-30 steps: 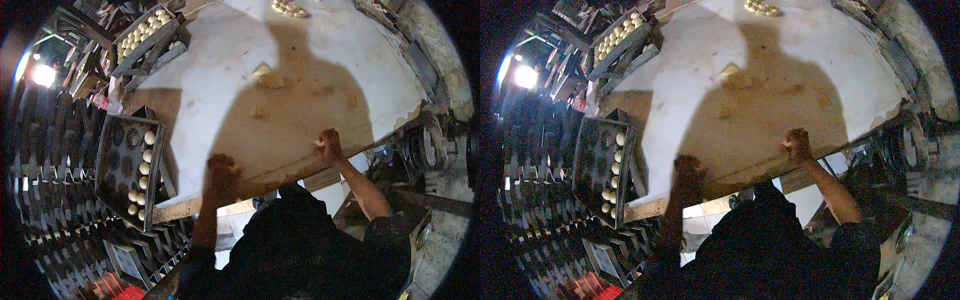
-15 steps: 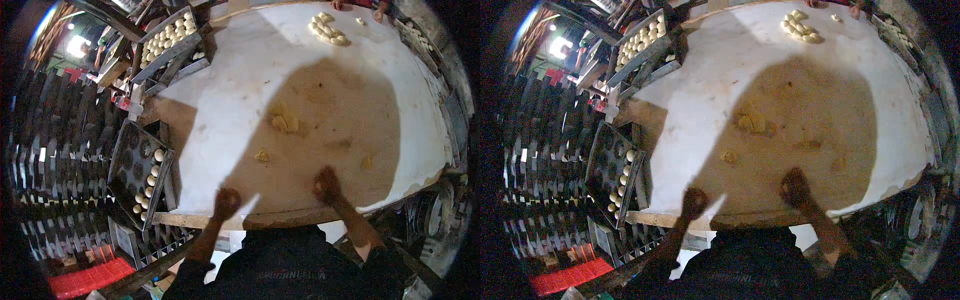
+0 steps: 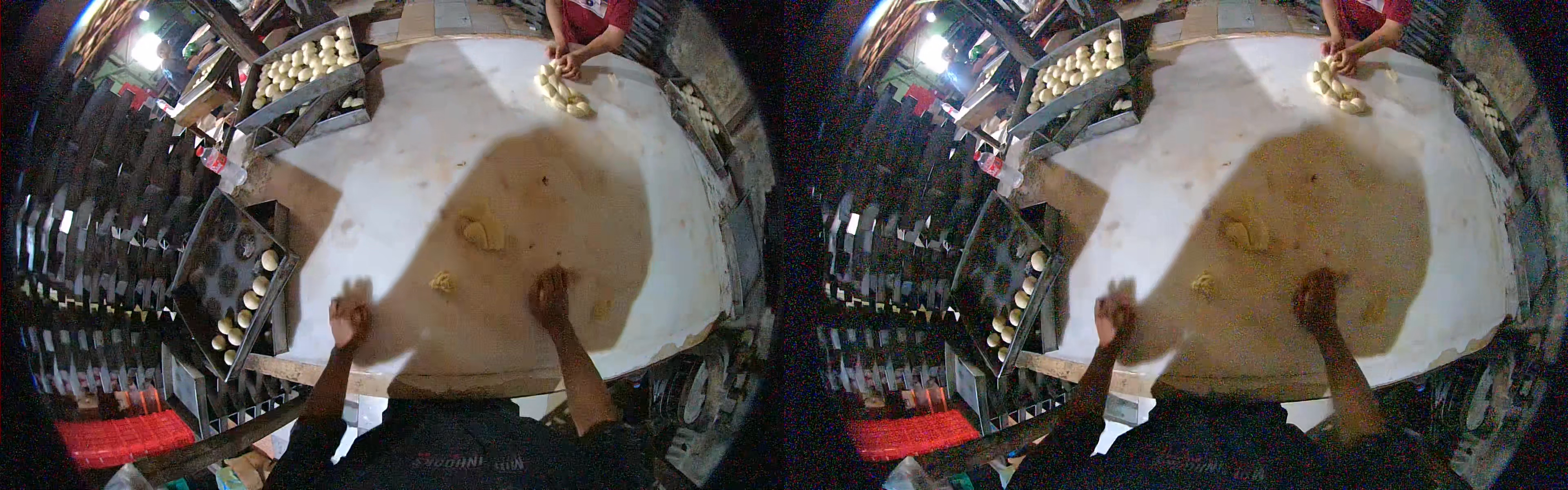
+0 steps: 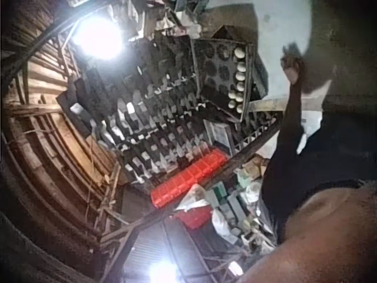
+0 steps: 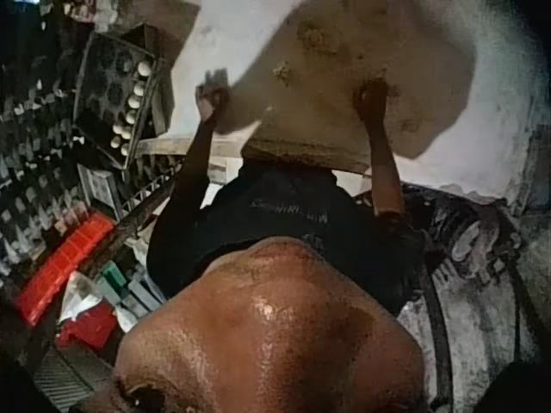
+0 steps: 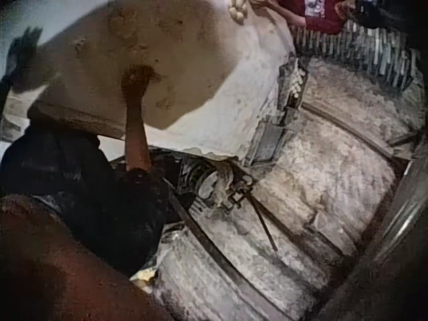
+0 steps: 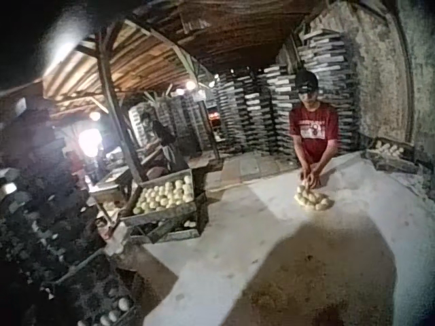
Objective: The person prepares dough by dampening it with water from a bottle, then shapes it by hand into balls and braids, placing the finished pieces onto a tray.
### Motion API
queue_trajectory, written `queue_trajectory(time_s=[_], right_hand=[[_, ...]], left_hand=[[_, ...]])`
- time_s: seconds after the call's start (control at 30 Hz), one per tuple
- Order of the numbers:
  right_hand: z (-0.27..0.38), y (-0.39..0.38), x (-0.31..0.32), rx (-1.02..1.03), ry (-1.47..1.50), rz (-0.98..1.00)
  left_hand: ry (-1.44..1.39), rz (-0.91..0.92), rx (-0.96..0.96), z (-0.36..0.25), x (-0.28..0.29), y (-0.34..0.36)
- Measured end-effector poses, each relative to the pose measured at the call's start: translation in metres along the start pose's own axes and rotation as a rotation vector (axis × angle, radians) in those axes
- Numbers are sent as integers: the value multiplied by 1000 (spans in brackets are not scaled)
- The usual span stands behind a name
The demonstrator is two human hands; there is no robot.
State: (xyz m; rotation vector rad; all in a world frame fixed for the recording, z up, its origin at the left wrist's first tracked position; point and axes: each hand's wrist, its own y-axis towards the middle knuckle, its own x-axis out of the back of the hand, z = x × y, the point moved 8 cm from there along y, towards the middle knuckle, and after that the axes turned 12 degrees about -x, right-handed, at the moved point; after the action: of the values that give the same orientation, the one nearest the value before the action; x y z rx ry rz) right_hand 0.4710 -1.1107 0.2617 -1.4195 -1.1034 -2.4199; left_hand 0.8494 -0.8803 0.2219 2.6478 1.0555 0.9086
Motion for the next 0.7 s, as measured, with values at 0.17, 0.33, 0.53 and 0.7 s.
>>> queue_trajectory(time_s=[0.17,0.33,0.53,0.7], right_hand=[[32,17,-47,-347,91,8],[73,-40,-20,-199,148,10],[166,-84,-69,-1059,1062,491],[317,-30,-71,-592,780,466]], left_hand=[[231,191,-65,-44,-47,54],[703,355,-781,-55,-46,-41],[-237,530,-160,-60,18,-21],[-525,631,-160,-103,53,32]])
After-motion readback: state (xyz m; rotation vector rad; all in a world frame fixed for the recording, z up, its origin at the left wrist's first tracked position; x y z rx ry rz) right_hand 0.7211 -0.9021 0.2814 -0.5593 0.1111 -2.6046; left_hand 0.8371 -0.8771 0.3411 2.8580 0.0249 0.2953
